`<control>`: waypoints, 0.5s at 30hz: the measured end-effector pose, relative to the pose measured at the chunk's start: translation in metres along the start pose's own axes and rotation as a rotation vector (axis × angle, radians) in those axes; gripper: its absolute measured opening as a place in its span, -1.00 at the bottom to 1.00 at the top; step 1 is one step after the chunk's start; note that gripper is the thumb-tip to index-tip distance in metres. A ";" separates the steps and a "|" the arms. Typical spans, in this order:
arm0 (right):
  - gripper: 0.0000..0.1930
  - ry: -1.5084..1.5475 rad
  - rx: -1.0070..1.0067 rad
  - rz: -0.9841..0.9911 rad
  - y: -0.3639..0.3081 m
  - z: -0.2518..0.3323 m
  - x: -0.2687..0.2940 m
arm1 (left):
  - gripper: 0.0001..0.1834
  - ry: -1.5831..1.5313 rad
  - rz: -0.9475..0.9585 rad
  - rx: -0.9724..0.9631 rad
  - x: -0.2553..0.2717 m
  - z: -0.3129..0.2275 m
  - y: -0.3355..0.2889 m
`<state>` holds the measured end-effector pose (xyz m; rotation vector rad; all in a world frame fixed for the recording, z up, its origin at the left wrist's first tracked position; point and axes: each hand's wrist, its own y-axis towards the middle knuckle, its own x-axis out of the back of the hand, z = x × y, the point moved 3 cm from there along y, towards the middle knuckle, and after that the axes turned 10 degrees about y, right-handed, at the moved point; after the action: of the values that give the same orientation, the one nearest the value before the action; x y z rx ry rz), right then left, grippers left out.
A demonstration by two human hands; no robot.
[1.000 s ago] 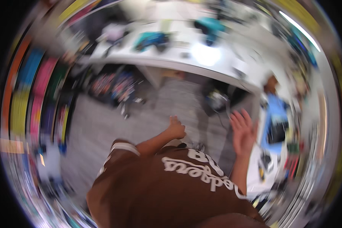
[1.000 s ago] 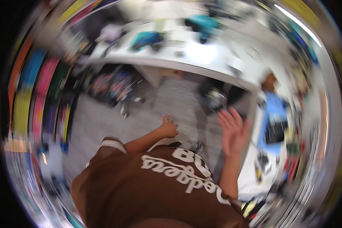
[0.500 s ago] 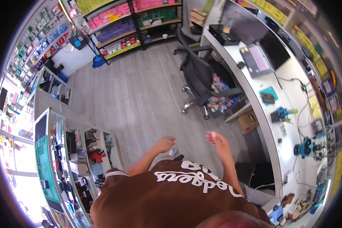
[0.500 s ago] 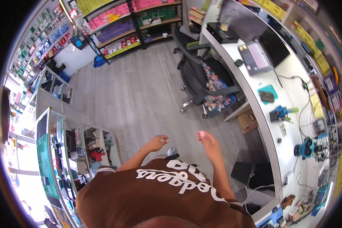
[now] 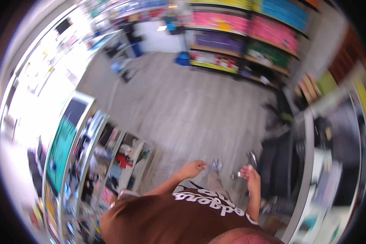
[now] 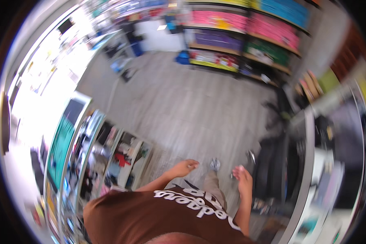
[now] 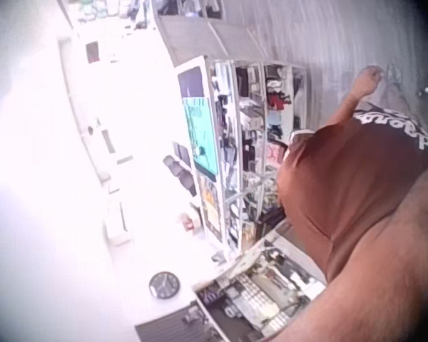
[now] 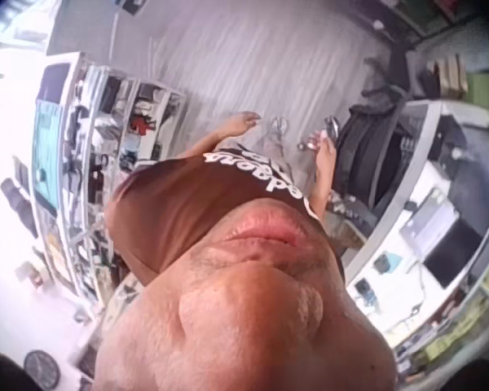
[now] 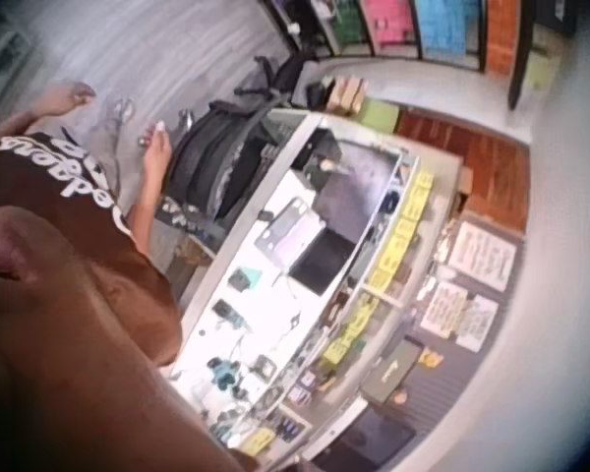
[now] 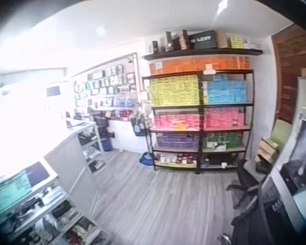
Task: The person wipes a white workbench surface with a brown cloth, moving items such as a soldering station, cables, and small boxes aside to reach different areas. They then open a small cardboard box and remove a black electronic component.
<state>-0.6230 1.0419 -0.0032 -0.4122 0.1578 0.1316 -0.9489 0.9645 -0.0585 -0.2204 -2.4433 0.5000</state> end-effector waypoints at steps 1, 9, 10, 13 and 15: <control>-0.51 -0.008 0.002 -0.005 0.039 0.012 -0.001 | -0.54 0.070 -0.008 -0.050 0.003 0.007 0.021; -0.48 -0.155 0.258 0.142 0.349 0.202 -0.093 | -0.58 -0.106 -0.344 0.127 0.142 -0.026 0.120; -0.49 -0.178 0.310 0.173 0.380 0.227 -0.115 | -0.58 -0.114 -0.417 0.191 0.157 -0.019 0.131; -0.49 -0.226 0.328 0.253 0.457 0.275 -0.178 | -0.59 -0.158 -0.589 0.330 0.200 -0.001 0.163; -0.48 -0.185 0.339 0.376 0.522 0.269 -0.189 | -0.61 -0.146 -0.602 0.403 0.225 0.005 0.207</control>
<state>-0.8571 1.6075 0.0711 -0.0267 0.0714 0.5035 -1.1220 1.2142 -0.0222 0.7177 -2.3211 0.7249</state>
